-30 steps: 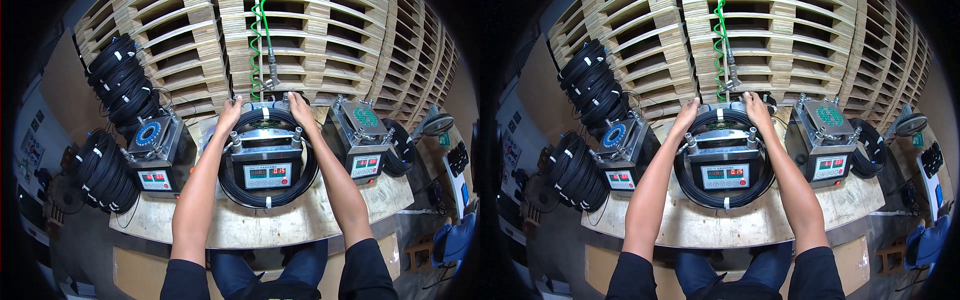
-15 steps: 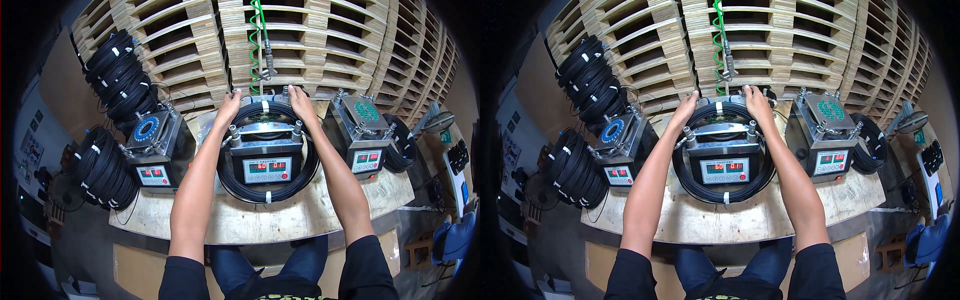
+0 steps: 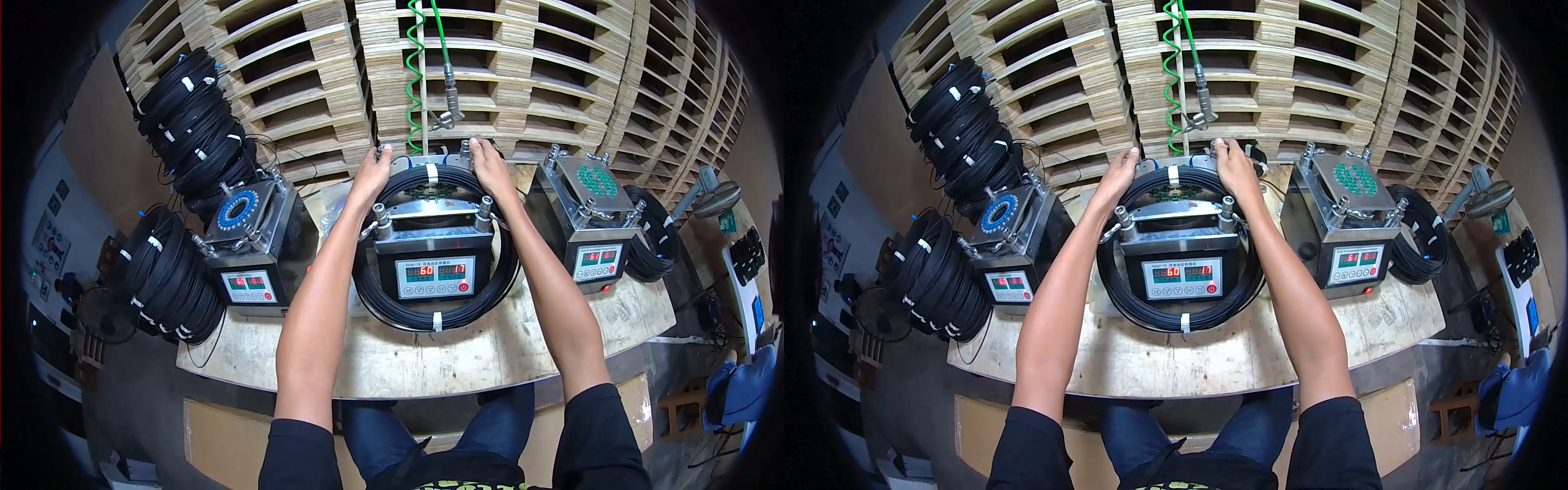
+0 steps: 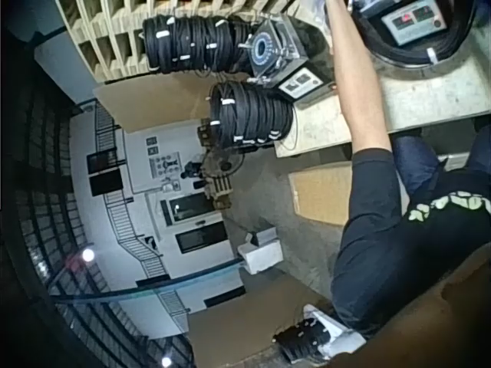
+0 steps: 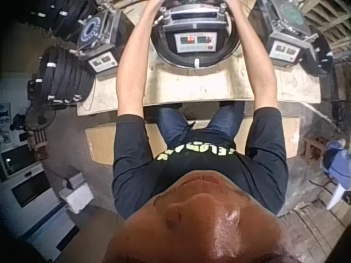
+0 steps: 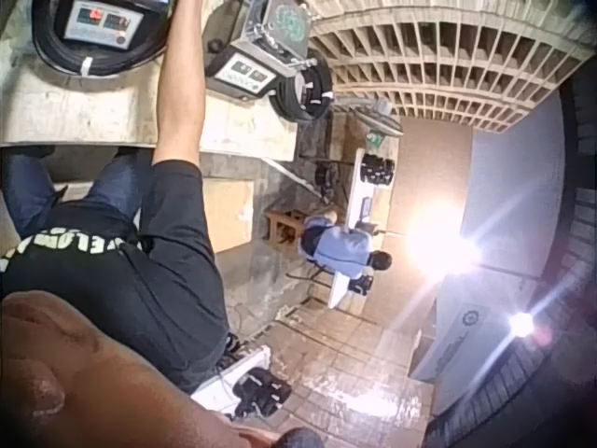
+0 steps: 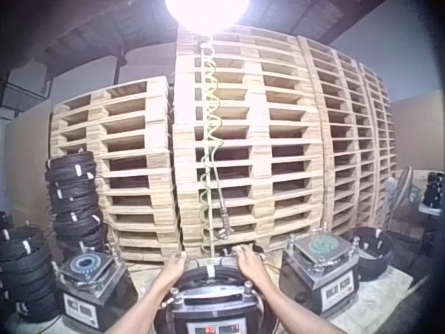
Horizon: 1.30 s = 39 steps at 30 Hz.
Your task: Operating a spooling machine to wind and package coils of black wire.
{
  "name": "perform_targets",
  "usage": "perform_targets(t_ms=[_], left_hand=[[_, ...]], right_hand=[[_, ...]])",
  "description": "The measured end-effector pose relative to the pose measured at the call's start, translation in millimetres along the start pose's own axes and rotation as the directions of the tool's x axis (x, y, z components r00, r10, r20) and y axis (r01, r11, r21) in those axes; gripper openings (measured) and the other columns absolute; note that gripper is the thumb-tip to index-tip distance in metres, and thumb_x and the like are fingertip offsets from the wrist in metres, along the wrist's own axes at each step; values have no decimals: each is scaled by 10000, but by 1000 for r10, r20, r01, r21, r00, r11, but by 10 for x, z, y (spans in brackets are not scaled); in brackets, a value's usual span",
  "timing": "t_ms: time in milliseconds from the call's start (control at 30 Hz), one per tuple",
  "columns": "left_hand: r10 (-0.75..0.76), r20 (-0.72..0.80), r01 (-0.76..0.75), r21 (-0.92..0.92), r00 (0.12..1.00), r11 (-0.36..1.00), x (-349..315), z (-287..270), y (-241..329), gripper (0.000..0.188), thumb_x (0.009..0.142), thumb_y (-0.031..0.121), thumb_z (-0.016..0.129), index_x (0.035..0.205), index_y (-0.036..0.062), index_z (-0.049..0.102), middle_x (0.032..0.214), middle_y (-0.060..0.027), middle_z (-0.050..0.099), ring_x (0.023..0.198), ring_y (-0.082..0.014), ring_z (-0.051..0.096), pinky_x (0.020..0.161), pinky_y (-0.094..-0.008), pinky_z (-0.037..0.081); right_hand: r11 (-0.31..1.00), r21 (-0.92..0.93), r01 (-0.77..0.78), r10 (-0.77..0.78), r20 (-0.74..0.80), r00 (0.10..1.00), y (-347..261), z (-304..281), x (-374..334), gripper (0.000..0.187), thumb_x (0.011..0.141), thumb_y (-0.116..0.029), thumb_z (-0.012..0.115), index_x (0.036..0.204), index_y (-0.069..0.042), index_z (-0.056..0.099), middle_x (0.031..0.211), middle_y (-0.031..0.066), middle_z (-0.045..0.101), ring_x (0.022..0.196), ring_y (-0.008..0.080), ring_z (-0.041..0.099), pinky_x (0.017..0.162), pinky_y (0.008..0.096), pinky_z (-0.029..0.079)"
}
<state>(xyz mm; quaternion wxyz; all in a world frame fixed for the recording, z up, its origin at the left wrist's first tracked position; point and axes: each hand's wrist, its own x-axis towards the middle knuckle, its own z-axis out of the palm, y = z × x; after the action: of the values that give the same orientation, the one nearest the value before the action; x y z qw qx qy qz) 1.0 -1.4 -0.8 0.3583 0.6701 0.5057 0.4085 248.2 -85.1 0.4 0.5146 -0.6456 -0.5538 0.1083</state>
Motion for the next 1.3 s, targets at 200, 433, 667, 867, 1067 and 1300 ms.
perform_targets(t_ms=[200, 433, 667, 867, 1067, 1300], left_hand=[[16, 35, -15, -38, 999, 999, 46, -35, -50, 850, 968, 631, 454, 1499, -28, 371, 1474, -306, 447, 1419, -379, 401, 1162, -400, 296], [-39, -8, 38, -16, 999, 999, -94, -14, 117, 892, 962, 627, 469, 1511, -59, 315, 1492, -322, 411, 1433, -383, 377, 1176, -397, 280], [-1, -30, 3, 56, 1000, 998, -110, -33, 121, 899, 954, 623, 486, 1520, -52, 302, 1498, -327, 397, 1426, -396, 381, 1171, -390, 293], [12, 2, -12, -25, 1000, 1000, -51, -46, 23, 888, 965, 624, 469, 1524, -45, 300, 1503, -318, 398, 1437, -391, 367, 1177, -389, 279], [-8, 8, 8, -27, 1000, 1000, 32, -37, -3, 883, 970, 634, 434, 1521, -45, 307, 1500, -318, 403, 1440, -393, 362, 1178, -402, 275], [33, -16, -33, -9, 999, 999, -31, 9, -16, 855, 986, 624, 411, 1513, -43, 324, 1482, -322, 424, 1427, -395, 380, 1170, -401, 288]], right_hand=[[995, -94, -22, 23, 11, 1000, -84, -11, -18, 583, 1032, -519, 384, 1237, -15, 592, 1141, 320, 641, 1142, 520, 565, 990, 511, 447], [1000, -9, -13, 13, 12, 1000, -36, -16, -2, 568, 1030, -502, 396, 1221, -11, 606, 1140, 316, 643, 1154, 496, 572, 987, 498, 449], [1000, 15, -11, 12, -21, 1000, -45, -17, -23, 566, 1019, -502, 420, 1253, -14, 590, 1160, 311, 643, 1160, 492, 574, 995, 494, 443], [989, -137, -58, 55, -27, 998, -143, -1, -61, 555, 1026, -502, 404, 1203, -21, 616, 1124, 322, 648, 1134, 507, 579, 979, 519, 449], [999, -41, 8, -7, 38, 999, -42, -15, 20, 537, 1034, -478, 403, 1152, 1, 615, 1108, 331, 643, 1106, 524, 577, 964, 524, 453], [1000, -22, 9, -10, -24, 1000, -34, -16, -57, 536, 1035, -472, 409, 1214, -1, 594, 1121, 314, 650, 1120, 496, 590, 972, 505, 455]])
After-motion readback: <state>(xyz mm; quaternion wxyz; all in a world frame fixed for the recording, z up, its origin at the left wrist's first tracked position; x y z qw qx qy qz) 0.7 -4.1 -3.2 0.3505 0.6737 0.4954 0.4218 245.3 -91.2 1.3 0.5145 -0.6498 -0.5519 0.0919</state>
